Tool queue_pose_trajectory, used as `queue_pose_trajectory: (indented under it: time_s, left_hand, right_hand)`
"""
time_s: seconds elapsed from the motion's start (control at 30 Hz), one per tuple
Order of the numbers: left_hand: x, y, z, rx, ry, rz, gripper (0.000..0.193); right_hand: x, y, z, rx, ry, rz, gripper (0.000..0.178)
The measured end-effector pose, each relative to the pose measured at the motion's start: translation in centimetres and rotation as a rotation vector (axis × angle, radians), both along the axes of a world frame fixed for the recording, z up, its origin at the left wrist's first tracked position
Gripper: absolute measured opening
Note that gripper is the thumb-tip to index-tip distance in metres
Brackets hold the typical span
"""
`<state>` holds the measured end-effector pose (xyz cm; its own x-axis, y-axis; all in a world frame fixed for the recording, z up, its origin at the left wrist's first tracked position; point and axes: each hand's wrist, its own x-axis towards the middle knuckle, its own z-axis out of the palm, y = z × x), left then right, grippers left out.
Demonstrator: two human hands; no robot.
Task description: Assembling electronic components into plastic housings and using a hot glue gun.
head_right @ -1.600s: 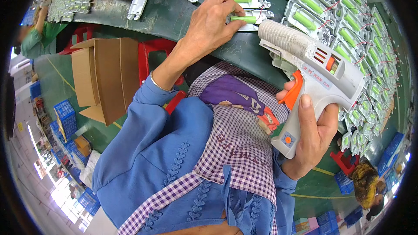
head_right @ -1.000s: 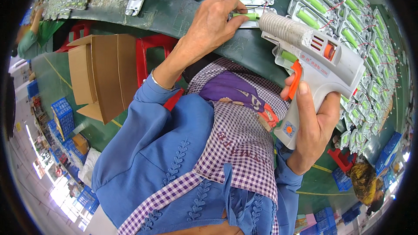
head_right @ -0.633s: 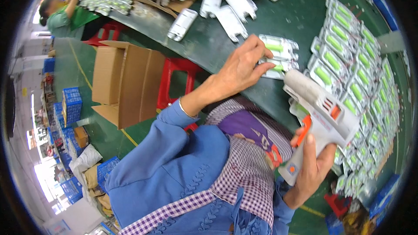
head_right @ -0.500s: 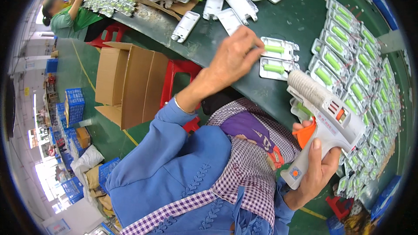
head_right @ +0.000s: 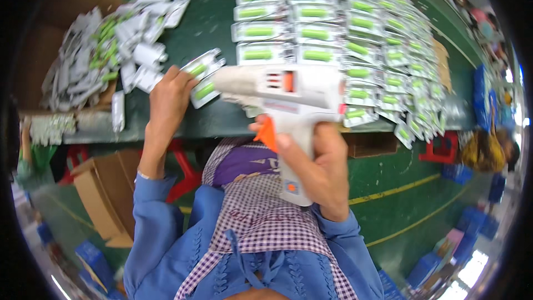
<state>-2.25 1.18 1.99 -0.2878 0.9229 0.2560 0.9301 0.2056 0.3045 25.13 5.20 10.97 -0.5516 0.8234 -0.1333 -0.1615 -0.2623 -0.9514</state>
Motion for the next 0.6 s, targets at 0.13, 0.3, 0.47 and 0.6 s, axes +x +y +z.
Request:
queue_pose_trajectory:
  time_s: [0.13,0.3,0.47,0.6]
  left_hand:
    - [0.6,0.6,0.5,-0.013,-0.097,-0.102,0.016]
    - [0.9,0.4,0.5,0.025,-0.144,-0.109,0.015]
    - [0.6,0.4,0.9,-0.024,-0.128,-0.078,0.014]
    - [1.2,1.6,0.4,-0.100,-0.120,-0.111,0.014]
  right_hand:
    - [0.5,-0.5,0.6,-0.009,0.060,-0.038,0.041]
    - [0.9,-0.3,0.8,-0.014,0.099,-0.066,0.042]
    - [1.0,-0.4,0.9,0.041,0.014,-0.191,0.046]
    - [0.9,-0.5,1.1,0.100,0.119,-0.323,0.047]
